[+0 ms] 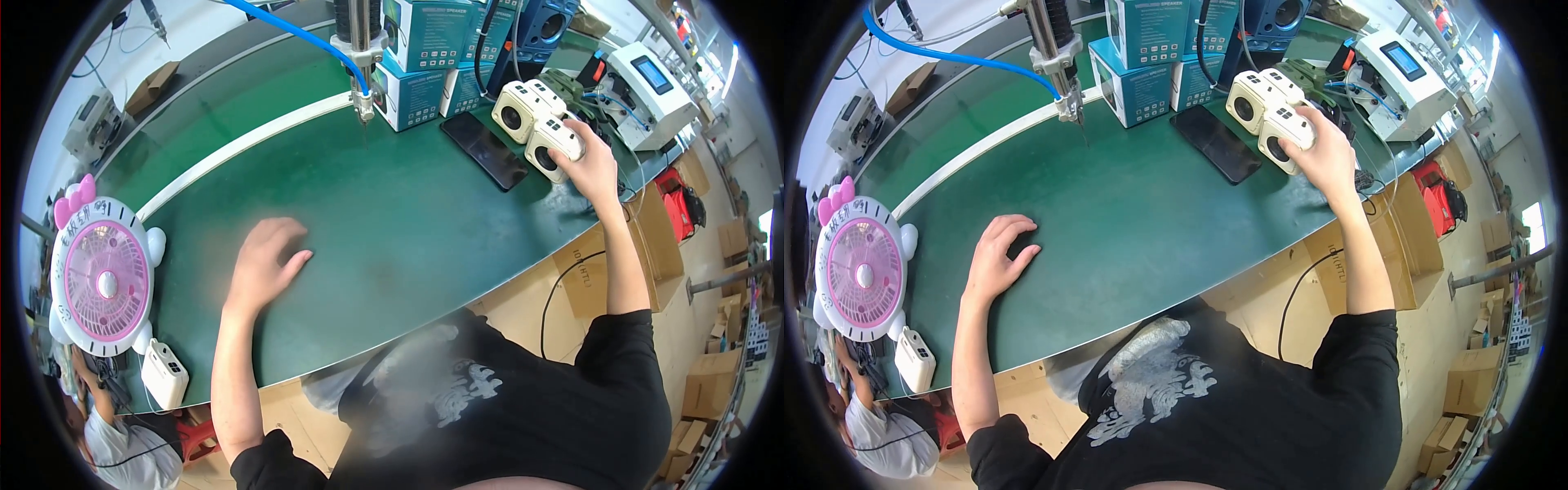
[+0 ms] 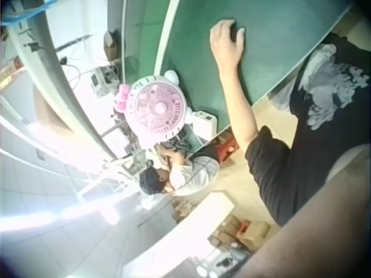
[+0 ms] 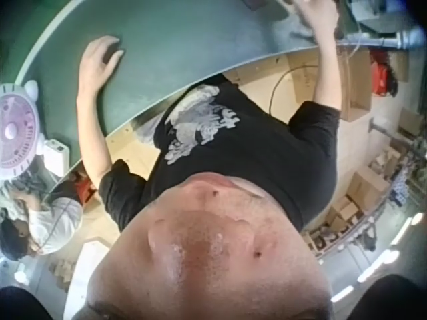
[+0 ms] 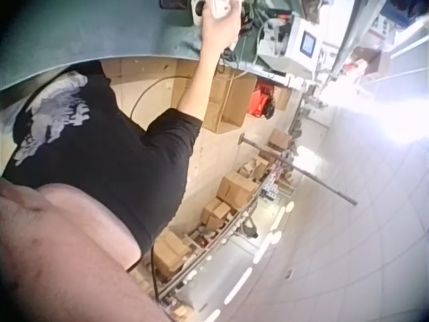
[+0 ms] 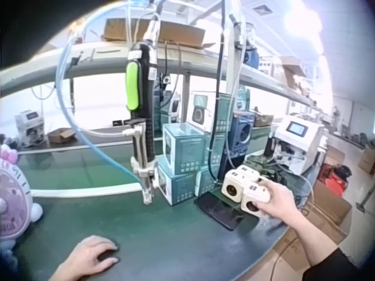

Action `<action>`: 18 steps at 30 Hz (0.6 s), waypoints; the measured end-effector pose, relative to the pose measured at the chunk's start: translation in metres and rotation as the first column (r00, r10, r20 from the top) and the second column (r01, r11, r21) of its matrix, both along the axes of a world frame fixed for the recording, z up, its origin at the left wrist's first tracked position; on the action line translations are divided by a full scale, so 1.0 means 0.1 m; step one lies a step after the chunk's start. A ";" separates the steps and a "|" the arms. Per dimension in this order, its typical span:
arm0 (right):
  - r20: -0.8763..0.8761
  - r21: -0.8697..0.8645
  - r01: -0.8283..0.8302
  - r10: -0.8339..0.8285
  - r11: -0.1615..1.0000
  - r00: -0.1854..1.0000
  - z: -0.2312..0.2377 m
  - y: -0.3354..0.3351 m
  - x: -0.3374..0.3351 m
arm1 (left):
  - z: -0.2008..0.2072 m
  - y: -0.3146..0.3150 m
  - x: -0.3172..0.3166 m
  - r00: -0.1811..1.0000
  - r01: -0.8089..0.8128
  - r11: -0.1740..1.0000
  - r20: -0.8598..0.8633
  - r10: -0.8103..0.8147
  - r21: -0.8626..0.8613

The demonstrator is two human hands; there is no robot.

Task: The person secures screws into a small white electronic device using an electric screwdriver.

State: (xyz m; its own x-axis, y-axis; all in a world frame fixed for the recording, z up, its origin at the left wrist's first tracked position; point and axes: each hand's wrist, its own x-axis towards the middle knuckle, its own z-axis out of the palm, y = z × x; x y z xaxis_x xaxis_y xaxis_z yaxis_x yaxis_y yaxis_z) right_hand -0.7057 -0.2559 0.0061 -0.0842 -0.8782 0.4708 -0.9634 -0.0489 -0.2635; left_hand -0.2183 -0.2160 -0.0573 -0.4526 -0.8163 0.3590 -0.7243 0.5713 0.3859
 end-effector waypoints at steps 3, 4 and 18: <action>-0.027 -0.045 0.066 -0.067 0.997 0.997 -0.10 0.02 0.02 | 0.01 0.00 -0.02 1.000 0.000 1.000 0.004 0.000 0.000; -0.027 -0.044 0.064 -0.065 0.997 0.997 -0.15 0.03 0.01 | 0.01 0.00 -0.02 1.000 -0.001 1.000 0.004 0.001 0.001; -0.185 -0.296 -0.005 -0.052 0.955 0.981 -0.42 -0.02 -0.18 | 0.05 0.00 -0.04 1.000 0.007 1.000 -0.009 -0.007 0.029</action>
